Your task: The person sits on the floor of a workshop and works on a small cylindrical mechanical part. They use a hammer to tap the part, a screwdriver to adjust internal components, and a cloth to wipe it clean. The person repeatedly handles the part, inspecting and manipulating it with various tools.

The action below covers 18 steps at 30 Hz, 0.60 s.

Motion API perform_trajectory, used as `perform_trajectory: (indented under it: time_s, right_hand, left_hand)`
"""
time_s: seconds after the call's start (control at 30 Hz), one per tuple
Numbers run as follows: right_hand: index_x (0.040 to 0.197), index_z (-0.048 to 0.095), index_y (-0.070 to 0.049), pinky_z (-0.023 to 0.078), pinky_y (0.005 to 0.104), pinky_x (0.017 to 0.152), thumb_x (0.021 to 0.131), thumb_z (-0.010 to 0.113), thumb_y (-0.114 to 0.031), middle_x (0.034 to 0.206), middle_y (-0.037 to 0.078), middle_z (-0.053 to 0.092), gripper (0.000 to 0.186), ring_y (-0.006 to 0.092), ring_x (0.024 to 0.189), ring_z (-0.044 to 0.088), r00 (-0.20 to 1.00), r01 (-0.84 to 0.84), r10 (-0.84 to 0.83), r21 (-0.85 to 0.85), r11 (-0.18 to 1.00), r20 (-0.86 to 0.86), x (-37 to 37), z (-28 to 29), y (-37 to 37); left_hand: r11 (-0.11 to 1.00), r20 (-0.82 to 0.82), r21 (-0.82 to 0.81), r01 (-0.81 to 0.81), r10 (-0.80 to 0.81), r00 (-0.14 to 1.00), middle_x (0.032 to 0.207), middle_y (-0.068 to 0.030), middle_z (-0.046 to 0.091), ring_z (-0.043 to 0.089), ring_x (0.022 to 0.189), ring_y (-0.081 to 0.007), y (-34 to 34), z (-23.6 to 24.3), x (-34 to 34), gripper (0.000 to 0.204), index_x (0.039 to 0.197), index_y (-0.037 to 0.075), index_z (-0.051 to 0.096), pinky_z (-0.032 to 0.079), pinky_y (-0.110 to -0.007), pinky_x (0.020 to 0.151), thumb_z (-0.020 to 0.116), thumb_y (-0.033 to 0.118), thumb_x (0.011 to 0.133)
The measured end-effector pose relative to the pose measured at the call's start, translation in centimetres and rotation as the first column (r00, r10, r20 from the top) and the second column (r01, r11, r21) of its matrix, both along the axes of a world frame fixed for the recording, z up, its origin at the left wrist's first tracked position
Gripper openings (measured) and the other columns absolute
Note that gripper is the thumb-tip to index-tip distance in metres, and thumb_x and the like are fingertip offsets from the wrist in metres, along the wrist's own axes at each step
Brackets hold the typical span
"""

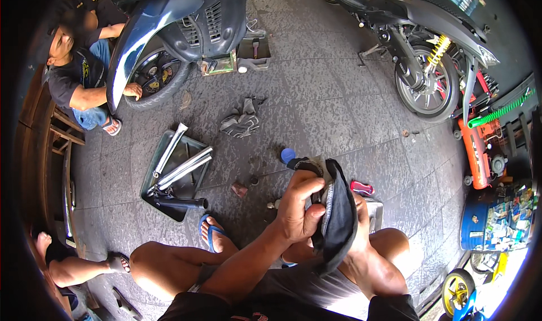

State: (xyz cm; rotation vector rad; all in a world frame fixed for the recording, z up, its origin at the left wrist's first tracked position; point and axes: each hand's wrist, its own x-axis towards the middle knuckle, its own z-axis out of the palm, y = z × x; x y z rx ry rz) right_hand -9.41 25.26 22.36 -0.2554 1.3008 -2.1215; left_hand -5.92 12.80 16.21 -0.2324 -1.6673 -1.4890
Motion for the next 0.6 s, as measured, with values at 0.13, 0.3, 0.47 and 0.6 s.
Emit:
perform_trajectory:
  time_s: [0.13,0.3,0.47,0.6]
  right_hand:
    - [0.1,0.065,-0.001,0.048,0.0207,0.062,0.085,0.073,-0.009,0.086,0.0,0.068,0.019,0.0045,0.07,0.059,0.987,-0.03,0.04,0.069,0.997,-0.154,-1.4,-1.3,0.6]
    - [0.105,0.065,-0.001,0.052,0.0225,0.066,0.084,0.074,-0.01,0.092,0.004,0.069,0.024,0.0079,0.071,0.064,0.985,0.059,-0.058,0.001,0.998,0.165,-1.9,-1.3,0.4]
    - [0.118,0.056,-0.003,0.051,0.0275,0.075,0.097,0.053,-0.011,0.101,0.006,0.063,0.023,0.013,0.087,0.061,0.967,0.137,-0.038,0.388,0.911,-0.253,-3.1,-0.9,1.1]
    - [0.109,0.055,-0.007,0.049,0.0265,0.074,0.098,0.054,-0.014,0.096,0.002,0.06,0.013,0.0119,0.084,0.058,0.976,0.165,-0.111,0.301,0.939,-0.189,-2.2,-2.6,1.1]
  left_hand:
    - [0.994,0.217,0.096,0.052,-0.072,0.973,0.104,-0.0161,0.057,0.057,0.094,-0.0233,0.0,2.0,0.5,0.052,0.124,-0.002,0.048,0.044,-0.035,0.086,0.05,0.043,0.1]
    - [0.943,0.394,0.301,0.141,-0.258,0.882,0.095,-0.0069,0.058,0.053,0.075,-0.0121,-1.0,2.5,1.3,0.058,0.122,-0.004,0.05,0.042,-0.028,0.069,0.048,0.05,0.099]
    - [0.609,0.027,0.716,0.341,-0.512,0.859,0.079,-0.0034,0.052,0.043,0.066,-0.0077,-1.5,1.6,1.1,0.055,0.128,0.001,0.048,0.036,-0.022,0.061,0.034,0.049,0.104]
    - [0.689,0.089,0.65,0.321,-0.488,0.868,0.076,-0.0014,0.049,0.039,0.064,-0.0063,-2.0,1.1,0.9,0.056,0.127,0.0,0.05,0.033,-0.021,0.058,0.031,0.048,0.105]
